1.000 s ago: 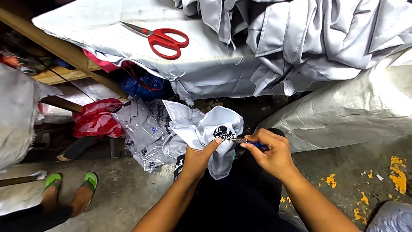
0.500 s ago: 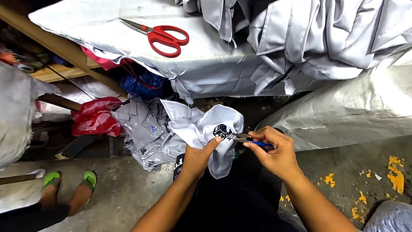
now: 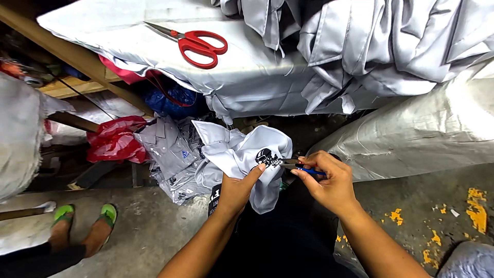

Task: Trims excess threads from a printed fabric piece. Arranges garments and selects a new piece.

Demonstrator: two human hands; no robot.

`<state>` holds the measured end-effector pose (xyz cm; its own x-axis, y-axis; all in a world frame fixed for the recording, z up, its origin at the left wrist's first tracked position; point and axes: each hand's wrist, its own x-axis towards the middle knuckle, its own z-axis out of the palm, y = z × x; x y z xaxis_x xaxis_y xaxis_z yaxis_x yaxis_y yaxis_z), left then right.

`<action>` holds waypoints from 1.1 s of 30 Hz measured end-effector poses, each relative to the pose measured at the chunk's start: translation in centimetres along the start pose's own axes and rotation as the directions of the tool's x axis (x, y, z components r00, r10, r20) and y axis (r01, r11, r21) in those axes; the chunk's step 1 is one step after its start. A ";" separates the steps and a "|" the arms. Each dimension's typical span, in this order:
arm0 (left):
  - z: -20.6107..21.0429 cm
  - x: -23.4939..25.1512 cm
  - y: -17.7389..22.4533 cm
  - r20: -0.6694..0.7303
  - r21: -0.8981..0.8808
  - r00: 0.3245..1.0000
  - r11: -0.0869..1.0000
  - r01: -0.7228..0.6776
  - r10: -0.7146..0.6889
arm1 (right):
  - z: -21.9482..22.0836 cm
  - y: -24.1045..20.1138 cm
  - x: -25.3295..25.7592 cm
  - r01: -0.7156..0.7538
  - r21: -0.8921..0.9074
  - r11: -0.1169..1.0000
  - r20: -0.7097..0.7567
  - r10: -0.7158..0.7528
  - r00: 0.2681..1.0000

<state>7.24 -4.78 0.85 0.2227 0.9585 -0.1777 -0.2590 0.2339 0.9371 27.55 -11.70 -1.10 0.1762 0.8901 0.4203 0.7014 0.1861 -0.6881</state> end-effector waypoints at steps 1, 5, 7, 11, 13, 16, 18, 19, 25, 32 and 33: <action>0.0 0.0 0.0 -0.004 0.001 1.000 1.000 -0.002 0.002 | 0.2 0.0 -0.1 -0.018 0.021 1.000 -0.008 0.018 1.000; 0.1 0.0 0.3 -0.011 -0.011 1.000 1.000 0.003 -0.003 | 0.9 -0.2 -0.4 -0.032 0.083 0.996 -0.047 0.036 0.998; 0.1 0.1 0.3 -0.008 -0.004 1.000 1.000 0.006 -0.006 | 0.9 -0.1 -0.4 0.039 0.025 0.999 -0.077 -0.037 0.996; 0.2 0.0 0.1 -0.019 0.023 1.000 1.000 0.000 0.000 | 1.0 -0.1 -0.5 -0.005 0.053 0.999 -0.067 0.008 0.998; 0.2 0.1 0.3 -0.014 0.015 1.000 1.000 0.010 -0.010 | 1.2 -0.2 -0.7 -0.029 0.074 0.997 -0.065 0.034 0.997; 0.0 0.3 0.4 0.008 0.005 1.000 1.000 0.024 -0.024 | 1.4 0.0 -0.6 0.062 0.008 0.998 -0.083 -0.061 0.995; -0.1 0.3 0.4 0.014 0.008 1.000 1.000 0.020 -0.020 | 1.5 0.3 -0.5 0.112 -0.022 0.993 -0.082 -0.114 0.990; -0.1 0.4 0.4 0.010 0.011 1.000 1.000 0.015 -0.015 | 1.6 0.4 -0.5 0.120 -0.029 0.992 -0.079 -0.122 0.989; -0.1 0.4 0.1 -0.005 -0.008 1.000 1.000 -0.004 0.003 | 1.7 0.5 -0.4 0.102 0.003 0.995 -0.086 -0.101 0.991; 0.3 0.3 0.0 -0.026 -0.028 1.000 1.000 0.003 -0.003 | 1.9 0.0 -0.7 0.017 0.043 0.999 -0.099 -0.013 0.995; 0.3 0.2 -0.2 -0.030 -0.031 1.000 1.000 -0.005 0.004 | 2.1 0.0 -0.8 0.011 0.046 0.999 -0.108 -0.006 0.994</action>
<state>7.64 -4.64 0.76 0.1933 0.9639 -0.1831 -0.2888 0.2343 0.9283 25.96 -11.52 -2.62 0.2452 0.8388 0.4861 0.6706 0.2153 -0.7099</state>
